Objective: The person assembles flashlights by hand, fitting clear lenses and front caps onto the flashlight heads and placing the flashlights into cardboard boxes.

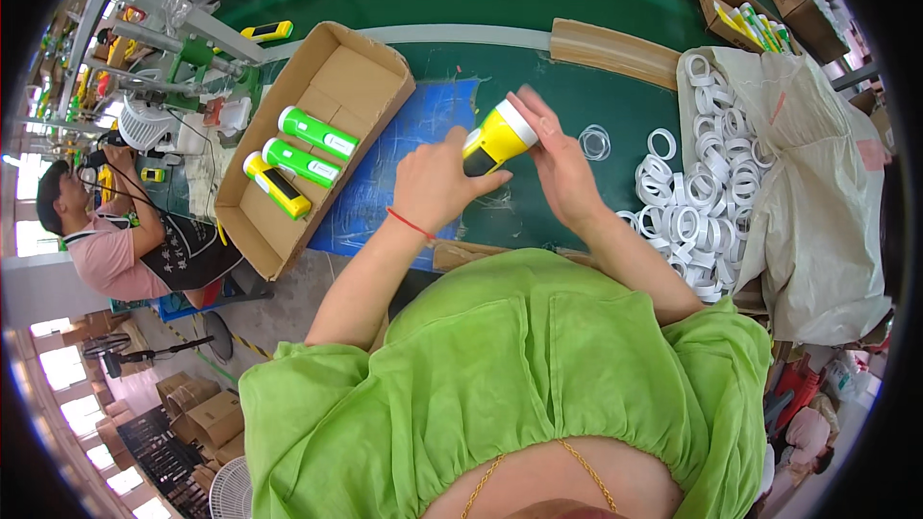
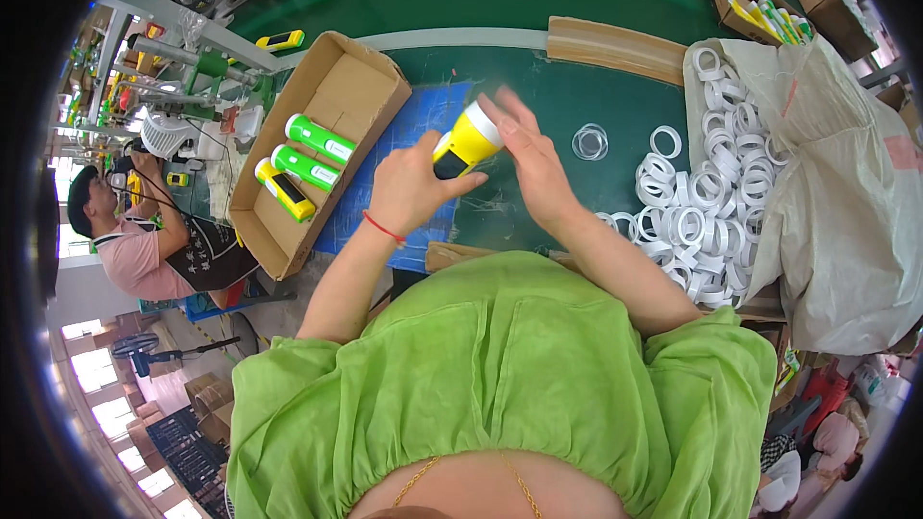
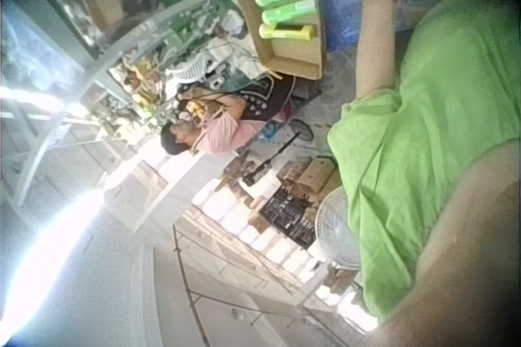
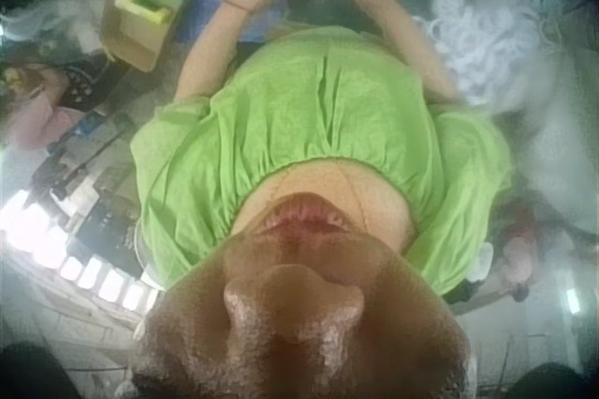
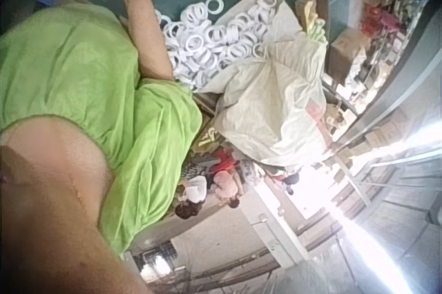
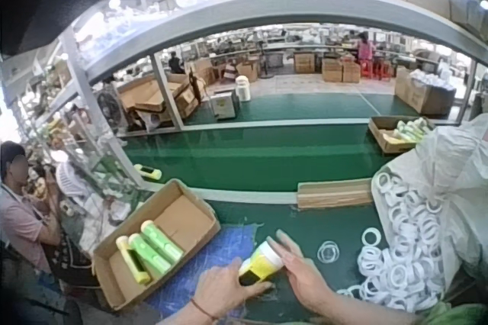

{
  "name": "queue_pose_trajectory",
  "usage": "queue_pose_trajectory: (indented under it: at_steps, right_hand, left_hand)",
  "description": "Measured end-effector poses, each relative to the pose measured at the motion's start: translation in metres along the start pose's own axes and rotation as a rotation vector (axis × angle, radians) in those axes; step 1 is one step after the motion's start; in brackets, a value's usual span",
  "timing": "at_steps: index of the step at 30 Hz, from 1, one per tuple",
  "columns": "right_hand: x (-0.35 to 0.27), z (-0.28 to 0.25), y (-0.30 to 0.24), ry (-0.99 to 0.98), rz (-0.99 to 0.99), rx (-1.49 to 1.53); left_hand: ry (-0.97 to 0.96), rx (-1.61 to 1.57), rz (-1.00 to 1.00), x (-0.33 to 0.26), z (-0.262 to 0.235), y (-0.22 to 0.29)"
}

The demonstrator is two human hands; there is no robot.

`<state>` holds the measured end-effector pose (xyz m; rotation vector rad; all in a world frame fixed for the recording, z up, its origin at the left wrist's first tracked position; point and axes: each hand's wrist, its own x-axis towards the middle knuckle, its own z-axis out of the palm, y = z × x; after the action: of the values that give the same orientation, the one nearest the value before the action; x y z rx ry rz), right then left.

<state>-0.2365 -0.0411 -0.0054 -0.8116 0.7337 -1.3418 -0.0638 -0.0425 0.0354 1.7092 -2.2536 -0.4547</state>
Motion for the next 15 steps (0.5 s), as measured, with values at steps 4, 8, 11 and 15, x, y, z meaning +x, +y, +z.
queue_pose_trajectory:
  at_steps: [4,8,11,15]
  right_hand:
    - [0.005,-0.009,-0.019,-0.294,0.0,-0.163]
    - [0.014,0.0,-0.013,-0.023,0.236,-0.19]
    - [0.014,-0.002,-0.015,-0.17,0.009,-0.199]
    - [0.016,0.0,-0.014,-0.301,0.156,0.152]
  left_hand:
    - [-0.125,-0.216,0.01,0.002,-0.012,-0.001]
    - [-0.026,-0.105,-0.054,0.001,0.009,0.001]
    - [-0.123,-0.482,-0.083,0.003,-0.004,-0.005]
    - [-0.384,-0.73,-0.214,0.001,0.001,-0.004]
